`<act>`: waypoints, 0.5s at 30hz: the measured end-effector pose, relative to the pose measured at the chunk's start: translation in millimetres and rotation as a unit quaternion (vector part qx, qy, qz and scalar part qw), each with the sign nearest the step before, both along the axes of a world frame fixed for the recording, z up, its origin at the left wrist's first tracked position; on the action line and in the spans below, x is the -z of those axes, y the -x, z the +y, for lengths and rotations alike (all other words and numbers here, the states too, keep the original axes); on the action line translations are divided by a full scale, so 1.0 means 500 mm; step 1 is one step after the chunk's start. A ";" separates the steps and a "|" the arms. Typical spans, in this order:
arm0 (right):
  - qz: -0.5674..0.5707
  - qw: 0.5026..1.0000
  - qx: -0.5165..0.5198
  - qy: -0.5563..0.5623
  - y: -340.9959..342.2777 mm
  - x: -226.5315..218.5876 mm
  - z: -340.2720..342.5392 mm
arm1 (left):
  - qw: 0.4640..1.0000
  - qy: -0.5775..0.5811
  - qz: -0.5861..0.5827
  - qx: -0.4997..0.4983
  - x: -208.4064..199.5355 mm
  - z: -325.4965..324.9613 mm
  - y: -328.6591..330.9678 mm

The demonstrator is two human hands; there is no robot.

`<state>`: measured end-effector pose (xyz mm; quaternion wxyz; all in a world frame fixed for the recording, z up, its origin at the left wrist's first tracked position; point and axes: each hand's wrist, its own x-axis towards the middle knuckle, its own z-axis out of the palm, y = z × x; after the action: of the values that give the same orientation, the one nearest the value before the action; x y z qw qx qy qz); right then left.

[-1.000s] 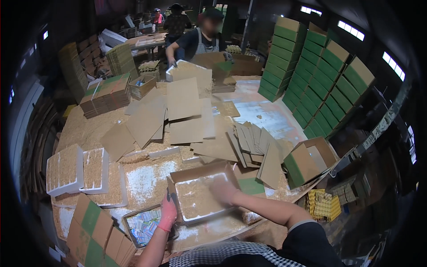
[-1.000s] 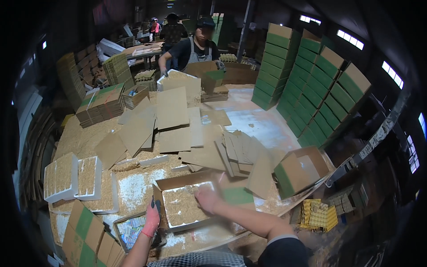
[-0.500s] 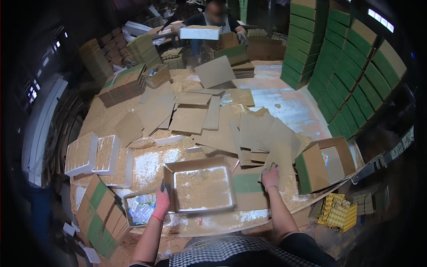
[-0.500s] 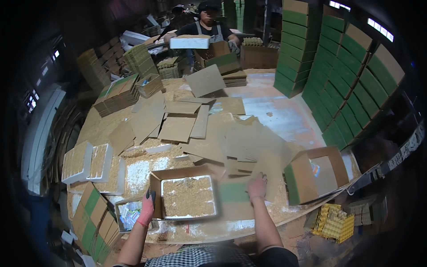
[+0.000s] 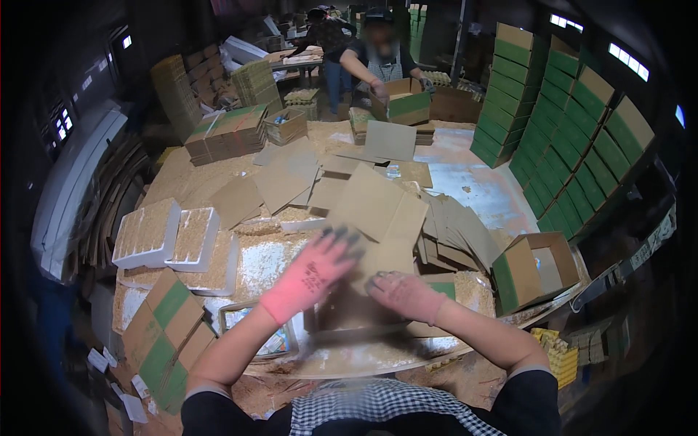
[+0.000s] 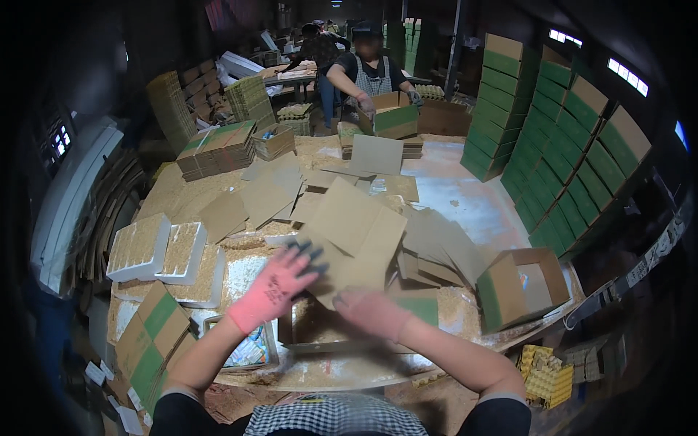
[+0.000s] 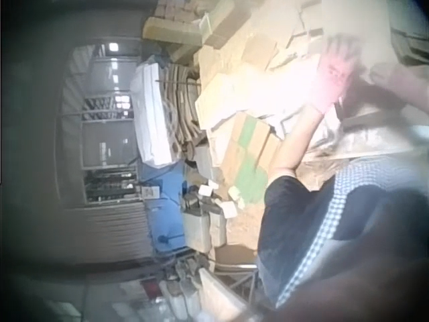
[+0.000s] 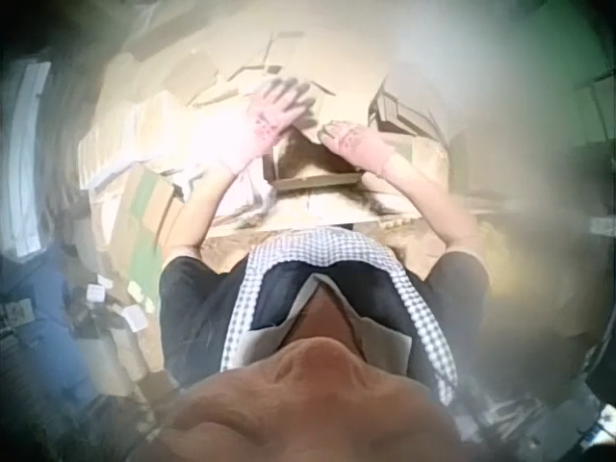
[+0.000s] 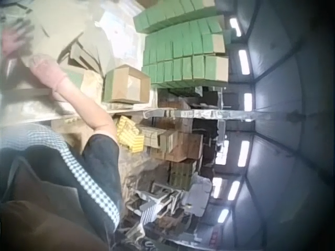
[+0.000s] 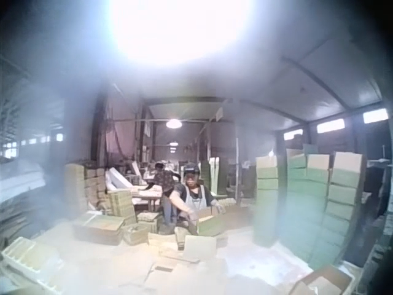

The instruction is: The person assembles cardboard boxes by folding flat cardboard sheets and stacking the finished boxes on a table.

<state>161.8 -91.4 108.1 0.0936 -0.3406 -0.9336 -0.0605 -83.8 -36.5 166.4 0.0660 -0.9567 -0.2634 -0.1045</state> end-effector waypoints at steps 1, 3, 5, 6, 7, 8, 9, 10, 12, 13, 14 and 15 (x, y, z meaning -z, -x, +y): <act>-0.050 0.998 -0.025 0.038 0.018 0.053 -0.002 | 0.994 0.056 0.091 0.019 0.099 0.010 0.033; -0.212 0.961 -0.023 0.177 0.026 0.211 -0.026 | 0.980 0.148 -0.002 0.130 0.358 -0.020 0.111; -0.150 0.967 -0.007 0.205 0.001 0.257 -0.050 | 0.929 0.286 0.223 0.074 0.336 -0.081 0.057; -0.086 0.969 -0.014 0.232 0.004 0.270 -0.071 | 0.927 0.291 0.222 0.085 0.318 -0.079 0.050; -0.155 0.969 -0.017 0.192 0.022 0.226 -0.054 | 0.941 0.293 0.152 0.080 0.297 -0.062 0.051; -0.190 0.957 0.046 0.213 0.042 0.150 -0.046 | 0.952 0.287 0.075 0.077 0.289 -0.049 0.050; -0.224 0.942 0.111 0.225 0.053 0.091 -0.037 | 0.952 0.286 0.070 0.083 0.294 -0.044 0.052; -0.228 0.940 0.118 0.223 0.044 0.076 -0.031 | 0.977 0.184 0.067 0.087 0.305 -0.036 0.056; 0.126 0.943 0.196 0.239 0.025 0.052 -0.023 | 0.990 0.083 0.117 0.004 0.407 -0.007 0.084; 0.122 0.942 0.204 0.239 -0.016 0.058 -0.025 | 0.983 0.127 0.132 -0.023 0.367 -0.003 0.082; 0.309 0.862 0.297 0.270 -0.059 0.071 -0.027 | 0.987 0.153 -0.015 -0.047 0.327 -0.022 0.085; 0.491 0.735 0.375 0.280 -0.101 0.090 -0.041 | 0.971 0.173 -0.154 -0.063 0.288 -0.030 0.093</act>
<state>212.1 -111.9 63.2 0.4094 -0.6560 -0.5291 0.3495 -130.5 -51.4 22.4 -0.1355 -0.9078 -0.3438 -0.1986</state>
